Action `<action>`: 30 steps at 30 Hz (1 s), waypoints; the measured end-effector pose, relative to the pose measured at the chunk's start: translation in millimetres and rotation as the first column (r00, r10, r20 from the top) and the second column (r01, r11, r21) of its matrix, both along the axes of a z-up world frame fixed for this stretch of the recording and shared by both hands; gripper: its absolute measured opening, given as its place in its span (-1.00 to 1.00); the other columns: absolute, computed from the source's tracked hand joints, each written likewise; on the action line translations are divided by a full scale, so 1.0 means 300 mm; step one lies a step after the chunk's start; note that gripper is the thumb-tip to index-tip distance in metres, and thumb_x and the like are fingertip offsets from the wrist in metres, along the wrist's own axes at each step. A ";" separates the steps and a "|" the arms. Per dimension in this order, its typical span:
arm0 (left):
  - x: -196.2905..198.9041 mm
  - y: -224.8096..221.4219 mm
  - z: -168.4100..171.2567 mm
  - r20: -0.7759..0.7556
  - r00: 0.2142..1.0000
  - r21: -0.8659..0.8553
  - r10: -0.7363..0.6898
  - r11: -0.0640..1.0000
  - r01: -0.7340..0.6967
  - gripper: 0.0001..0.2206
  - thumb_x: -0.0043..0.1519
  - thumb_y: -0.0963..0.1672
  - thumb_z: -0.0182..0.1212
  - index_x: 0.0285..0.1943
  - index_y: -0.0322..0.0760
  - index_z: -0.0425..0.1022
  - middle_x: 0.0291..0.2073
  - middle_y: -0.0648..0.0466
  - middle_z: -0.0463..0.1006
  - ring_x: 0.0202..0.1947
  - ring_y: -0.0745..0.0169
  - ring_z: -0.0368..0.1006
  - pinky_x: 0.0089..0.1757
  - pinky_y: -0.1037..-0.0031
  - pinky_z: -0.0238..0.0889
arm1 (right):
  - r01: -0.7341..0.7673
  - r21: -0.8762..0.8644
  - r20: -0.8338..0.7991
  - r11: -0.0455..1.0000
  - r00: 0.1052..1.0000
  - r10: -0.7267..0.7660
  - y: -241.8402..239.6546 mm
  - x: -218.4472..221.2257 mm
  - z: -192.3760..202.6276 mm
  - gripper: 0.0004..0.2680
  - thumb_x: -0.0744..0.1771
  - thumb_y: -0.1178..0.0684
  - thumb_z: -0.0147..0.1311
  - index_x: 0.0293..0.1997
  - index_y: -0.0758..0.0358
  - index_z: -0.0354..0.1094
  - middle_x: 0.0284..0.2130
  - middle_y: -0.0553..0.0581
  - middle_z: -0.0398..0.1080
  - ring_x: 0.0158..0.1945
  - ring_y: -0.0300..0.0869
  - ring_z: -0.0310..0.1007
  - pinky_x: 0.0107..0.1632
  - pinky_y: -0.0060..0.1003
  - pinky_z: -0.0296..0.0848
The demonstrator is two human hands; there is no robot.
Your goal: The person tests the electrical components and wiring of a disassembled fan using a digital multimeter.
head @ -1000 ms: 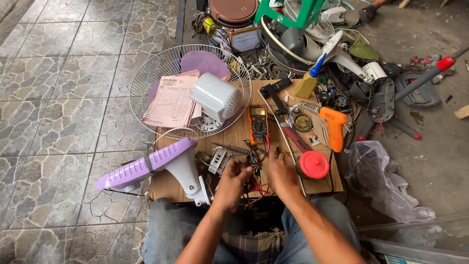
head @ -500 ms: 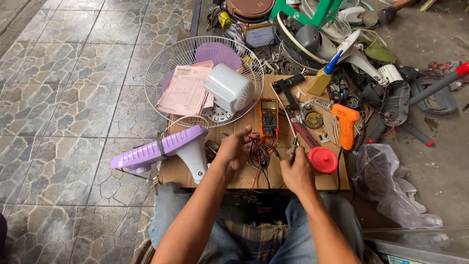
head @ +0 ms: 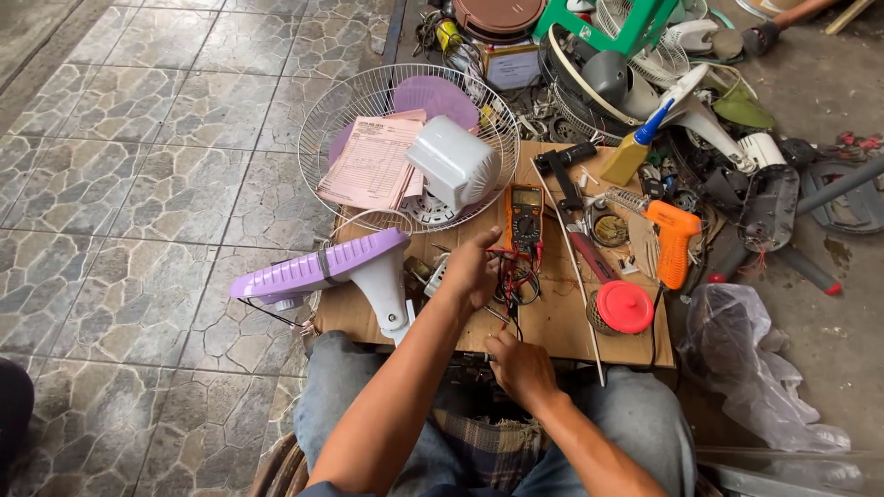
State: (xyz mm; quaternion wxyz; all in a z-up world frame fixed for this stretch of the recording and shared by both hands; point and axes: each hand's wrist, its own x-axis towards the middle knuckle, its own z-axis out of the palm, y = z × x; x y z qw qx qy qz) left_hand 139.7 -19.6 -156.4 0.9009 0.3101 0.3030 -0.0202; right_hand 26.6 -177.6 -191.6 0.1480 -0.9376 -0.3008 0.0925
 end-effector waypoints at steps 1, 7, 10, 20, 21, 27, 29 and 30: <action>-0.028 0.004 0.100 0.005 1.000 0.001 0.002 1.000 -0.002 -0.29 0.25 -0.09 0.38 0.38 -0.68 0.02 0.02 -0.29 0.22 0.05 -0.17 0.46 0.05 0.20 0.38 | -0.002 0.001 0.005 1.000 1.000 0.002 -0.007 0.009 -0.004 -0.82 0.24 0.04 0.09 -0.12 -0.15 0.45 -0.35 0.05 0.44 -0.34 0.22 0.58 -0.28 0.13 0.55; -0.231 0.084 0.514 -0.344 0.860 0.523 -0.378 0.683 0.510 -0.30 0.13 0.11 0.18 0.44 -0.21 0.24 0.18 -0.07 0.55 0.00 0.15 0.47 0.01 0.34 0.30 | -0.110 0.288 0.045 0.951 0.994 0.101 -0.053 0.003 -0.006 -0.74 0.20 0.21 0.11 -0.06 0.08 0.47 -0.15 0.04 0.53 -0.09 0.01 0.55 -0.19 -0.04 0.51; -0.269 0.146 0.521 -0.346 0.746 0.737 -0.568 0.328 0.592 -0.28 0.23 0.15 0.01 0.49 -0.31 0.15 0.34 -0.19 0.40 0.27 -0.06 0.43 0.25 0.11 0.21 | -0.102 0.553 -0.066 0.827 0.984 0.165 -0.033 -0.024 0.160 -0.85 0.36 0.05 0.07 -0.11 0.30 0.47 -0.22 0.15 0.55 -0.18 -0.01 0.60 -0.13 -0.15 0.54; -0.458 0.398 0.636 -0.234 0.882 0.887 -0.409 0.282 0.366 -0.51 0.25 0.04 0.11 0.33 -0.21 0.36 0.15 -0.06 0.59 0.06 0.11 0.59 0.00 0.34 0.52 | 0.387 0.767 -0.468 0.511 0.883 0.033 -0.087 0.097 0.406 -0.86 0.37 0.16 0.04 -0.03 0.25 0.52 -0.32 0.18 0.54 -0.48 -0.28 0.38 -0.55 -0.51 0.34; -0.481 0.423 0.648 -0.234 0.905 0.898 -0.356 0.279 0.342 -0.52 0.25 0.02 0.13 0.33 -0.21 0.37 0.16 -0.04 0.60 0.04 0.12 0.60 0.03 0.33 0.48 | 0.393 0.675 -0.522 0.625 0.853 0.027 -0.078 0.118 0.445 -0.84 0.38 0.12 0.05 -0.01 0.25 0.55 -0.59 0.11 0.50 -0.65 -0.33 0.20 -0.60 -0.47 0.21; -0.574 0.692 0.583 -0.022 1.000 0.965 0.022 0.261 0.015 -0.65 0.26 -0.04 0.23 0.18 -0.28 0.50 -0.11 -0.09 0.66 -0.10 0.17 0.58 -0.13 0.42 0.50 | 0.027 0.163 -0.754 0.986 0.649 0.106 -0.023 0.024 0.314 -0.85 0.35 -0.13 0.07 -0.15 0.00 0.47 -0.14 -0.07 0.59 -0.02 -0.24 0.60 0.09 -0.27 0.50; -0.601 0.754 0.569 0.003 0.994 0.977 0.109 0.211 -0.026 -0.67 0.28 -0.04 0.22 0.15 -0.30 0.50 -0.07 -0.08 0.65 -0.09 0.16 0.58 -0.11 0.41 0.49 | -0.074 0.101 -0.809 0.992 0.574 0.126 -0.025 -0.007 0.191 -0.91 0.36 -0.05 0.09 -0.22 0.05 0.46 -0.31 -0.07 0.58 -0.19 -0.30 0.55 -0.04 -0.34 0.46; -0.612 0.779 0.558 0.026 0.983 0.985 0.182 0.163 -0.056 -0.68 0.30 -0.04 0.21 0.13 -0.32 0.50 -0.04 -0.08 0.64 -0.08 0.15 0.58 -0.09 0.40 0.48 | -0.169 0.041 -0.861 0.985 0.493 0.121 -0.034 -0.030 0.128 -0.92 0.37 0.04 0.11 -0.28 0.09 0.45 -0.47 -0.06 0.56 -0.36 -0.37 0.51 -0.17 -0.42 0.42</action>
